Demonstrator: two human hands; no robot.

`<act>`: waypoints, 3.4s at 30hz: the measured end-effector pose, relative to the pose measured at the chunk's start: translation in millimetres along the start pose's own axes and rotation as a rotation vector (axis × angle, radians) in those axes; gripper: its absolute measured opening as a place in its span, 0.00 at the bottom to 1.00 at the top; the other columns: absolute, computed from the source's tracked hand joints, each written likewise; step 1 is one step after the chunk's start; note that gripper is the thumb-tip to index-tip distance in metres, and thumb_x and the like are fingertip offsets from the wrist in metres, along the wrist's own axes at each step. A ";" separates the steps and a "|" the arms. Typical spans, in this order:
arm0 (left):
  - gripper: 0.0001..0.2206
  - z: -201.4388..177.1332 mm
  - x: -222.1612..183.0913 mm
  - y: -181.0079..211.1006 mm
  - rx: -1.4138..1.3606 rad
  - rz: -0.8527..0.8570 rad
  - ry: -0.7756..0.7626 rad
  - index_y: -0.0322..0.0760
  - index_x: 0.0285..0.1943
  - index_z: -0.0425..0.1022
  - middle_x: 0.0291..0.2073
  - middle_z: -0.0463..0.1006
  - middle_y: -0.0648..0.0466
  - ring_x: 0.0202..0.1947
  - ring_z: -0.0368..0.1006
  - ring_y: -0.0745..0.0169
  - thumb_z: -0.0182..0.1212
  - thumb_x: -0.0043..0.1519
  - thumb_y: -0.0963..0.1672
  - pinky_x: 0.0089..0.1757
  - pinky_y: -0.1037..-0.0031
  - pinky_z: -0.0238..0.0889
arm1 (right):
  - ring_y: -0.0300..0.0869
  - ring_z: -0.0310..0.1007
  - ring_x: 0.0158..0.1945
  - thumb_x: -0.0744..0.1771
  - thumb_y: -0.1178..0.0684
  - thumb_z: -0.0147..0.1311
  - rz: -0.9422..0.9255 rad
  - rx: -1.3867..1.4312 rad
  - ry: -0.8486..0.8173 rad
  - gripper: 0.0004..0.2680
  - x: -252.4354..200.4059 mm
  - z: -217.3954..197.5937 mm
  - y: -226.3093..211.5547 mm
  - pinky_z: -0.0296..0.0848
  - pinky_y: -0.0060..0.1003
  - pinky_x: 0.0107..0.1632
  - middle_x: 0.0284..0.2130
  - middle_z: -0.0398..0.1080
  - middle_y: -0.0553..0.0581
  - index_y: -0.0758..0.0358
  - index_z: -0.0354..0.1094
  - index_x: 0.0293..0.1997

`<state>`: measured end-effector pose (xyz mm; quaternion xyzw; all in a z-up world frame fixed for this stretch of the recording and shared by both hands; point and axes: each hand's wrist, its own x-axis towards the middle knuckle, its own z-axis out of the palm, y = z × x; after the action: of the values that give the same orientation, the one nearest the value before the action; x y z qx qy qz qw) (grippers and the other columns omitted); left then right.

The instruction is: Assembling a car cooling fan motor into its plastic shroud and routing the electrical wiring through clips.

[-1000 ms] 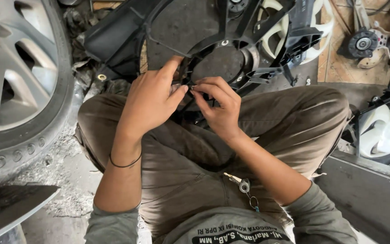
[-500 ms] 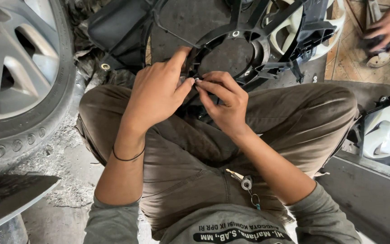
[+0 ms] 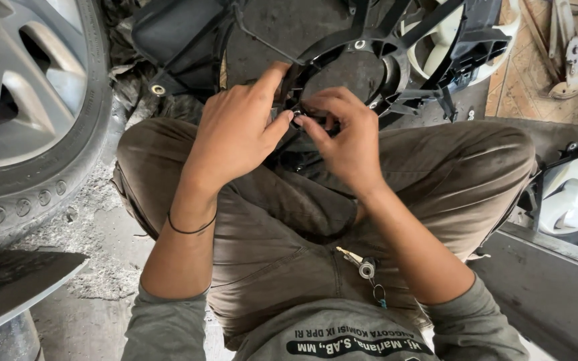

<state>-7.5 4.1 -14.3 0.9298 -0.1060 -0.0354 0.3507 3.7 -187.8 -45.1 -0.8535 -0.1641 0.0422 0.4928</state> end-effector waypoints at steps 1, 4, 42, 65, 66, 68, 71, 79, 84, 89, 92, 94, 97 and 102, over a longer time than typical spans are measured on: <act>0.22 -0.1 0.1 -0.2 -0.004 0.008 0.003 0.30 0.63 0.64 0.30 0.81 0.45 0.26 0.77 0.37 0.61 0.60 0.41 0.30 0.54 0.64 | 0.37 0.70 0.34 0.62 0.65 0.66 0.023 -0.003 -0.038 0.08 2.3 -2.1 -0.2 0.69 0.28 0.38 0.41 0.75 0.55 0.72 0.76 0.43; 0.23 -1.2 0.4 1.9 -0.013 0.000 -0.002 0.30 0.64 0.64 0.25 0.80 0.47 0.21 0.75 0.43 0.62 0.59 0.40 0.29 0.57 0.64 | 0.34 0.63 0.29 0.62 0.64 0.67 0.109 0.069 -0.115 0.06 7.6 -8.4 9.4 0.64 0.26 0.34 0.32 0.74 0.51 0.71 0.76 0.40; 0.16 8.2 -0.2 14.5 0.063 -0.016 0.059 0.32 0.47 0.69 0.26 0.81 0.47 0.23 0.75 0.36 0.67 0.54 0.41 0.25 0.52 0.60 | 0.44 0.64 0.34 0.65 0.67 0.58 -0.076 -0.070 -0.167 0.07 -6.1 -12.9 -5.3 0.66 0.35 0.38 0.34 0.67 0.56 0.70 0.69 0.45; 0.23 12.8 0.8 17.9 0.124 -0.043 0.030 0.36 0.53 0.71 0.26 0.80 0.52 0.24 0.76 0.41 0.72 0.50 0.44 0.26 0.56 0.63 | 0.39 0.69 0.34 0.64 0.71 0.55 -0.021 0.044 -0.176 0.09 -8.8 -28.4 -5.3 0.66 0.30 0.36 0.41 0.76 0.57 0.74 0.73 0.47; 0.23 13.4 0.9 19.0 0.140 -0.043 0.041 0.37 0.54 0.71 0.27 0.81 0.51 0.25 0.77 0.40 0.71 0.51 0.44 0.26 0.56 0.63 | 0.42 0.71 0.36 0.64 0.71 0.56 -0.071 -0.030 -0.194 0.09 -7.3 -31.6 -8.0 0.67 0.31 0.34 0.43 0.76 0.58 0.74 0.74 0.47; 0.23 15.7 0.8 21.2 0.155 -0.046 0.047 0.38 0.56 0.72 0.28 0.82 0.51 0.26 0.77 0.40 0.71 0.51 0.44 0.27 0.57 0.63 | 0.46 0.73 0.38 0.64 0.71 0.56 -0.117 -0.102 -0.215 0.09 -7.3 -38.3 -7.3 0.68 0.33 0.33 0.46 0.75 0.60 0.74 0.74 0.47; 0.22 13.0 -0.1 23.7 0.173 -0.035 0.052 0.37 0.54 0.73 0.27 0.82 0.51 0.26 0.77 0.41 0.72 0.51 0.44 0.27 0.57 0.63 | 0.48 0.69 0.47 0.64 0.64 0.59 -0.238 -0.306 -0.283 0.09 -7.0 -44.0 -0.6 0.61 0.42 0.50 0.45 0.76 0.54 0.66 0.76 0.47; 0.16 7.2 -10.2 44.8 0.136 -0.091 -0.025 0.37 0.47 0.75 0.25 0.80 0.57 0.24 0.75 0.50 0.71 0.54 0.46 0.26 0.61 0.61 | 0.51 0.70 0.37 0.63 0.60 0.60 -0.237 -0.335 -0.228 0.10 -29.8 -46.9 2.8 0.58 0.45 0.52 0.35 0.76 0.58 0.66 0.72 0.48; 0.14 -20.0 -17.5 82.3 0.081 0.004 -0.034 0.28 0.43 0.75 0.27 0.77 0.49 0.19 0.65 0.52 0.74 0.55 0.43 0.27 0.65 0.58 | 0.50 0.70 0.34 0.64 0.58 0.59 -0.244 -0.405 -0.187 0.08 -44.9 -74.1 -33.8 0.58 0.46 0.53 0.30 0.75 0.58 0.65 0.72 0.46; 0.14 -13.2 -22.0 111.1 0.067 0.015 -0.046 0.26 0.44 0.79 0.30 0.80 0.48 0.22 0.70 0.52 0.74 0.53 0.41 0.28 0.67 0.61 | 0.48 0.68 0.33 0.64 0.58 0.60 -0.191 -0.358 -0.188 0.07 -65.7 -93.6 -40.7 0.56 0.45 0.49 0.28 0.73 0.56 0.63 0.72 0.44; 0.20 0.5 -21.4 110.8 0.058 0.060 -0.038 0.25 0.51 0.78 0.32 0.83 0.47 0.25 0.78 0.53 0.74 0.51 0.41 0.29 0.70 0.66 | 0.48 0.69 0.33 0.63 0.58 0.59 -0.160 -0.364 -0.217 0.07 -76.7 -94.8 -31.3 0.55 0.46 0.49 0.28 0.74 0.55 0.64 0.71 0.43; 0.33 14.0 -24.5 110.2 -0.023 -0.028 -0.081 0.22 0.65 0.70 0.39 0.84 0.51 0.29 0.80 0.61 0.73 0.47 0.40 0.32 0.73 0.67 | 0.47 0.69 0.34 0.63 0.58 0.59 -0.117 -0.349 -0.200 0.07 -89.6 -89.3 -21.4 0.57 0.46 0.49 0.28 0.74 0.54 0.63 0.72 0.44; 0.25 20.7 -25.7 119.9 0.064 -0.020 -0.058 0.21 0.55 0.77 0.38 0.85 0.49 0.29 0.80 0.59 0.73 0.47 0.40 0.31 0.73 0.68 | 0.46 0.68 0.33 0.62 0.57 0.61 -0.112 -0.377 -0.168 0.09 -95.9 -93.8 -20.8 0.59 0.45 0.48 0.27 0.74 0.53 0.61 0.71 0.46; 0.28 26.3 -30.7 121.9 0.141 0.020 -0.051 0.20 0.57 0.73 0.34 0.84 0.45 0.25 0.77 0.54 0.73 0.48 0.41 0.27 0.70 0.65 | 0.47 0.68 0.34 0.62 0.58 0.62 -0.123 -0.346 -0.150 0.10 -100.8 -96.7 -17.3 0.59 0.44 0.48 0.28 0.74 0.54 0.63 0.72 0.46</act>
<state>-62.1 -95.3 46.1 0.9498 -0.1265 -0.0480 0.2820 -72.8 -292.3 10.0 -0.9082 -0.2571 0.0466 0.3270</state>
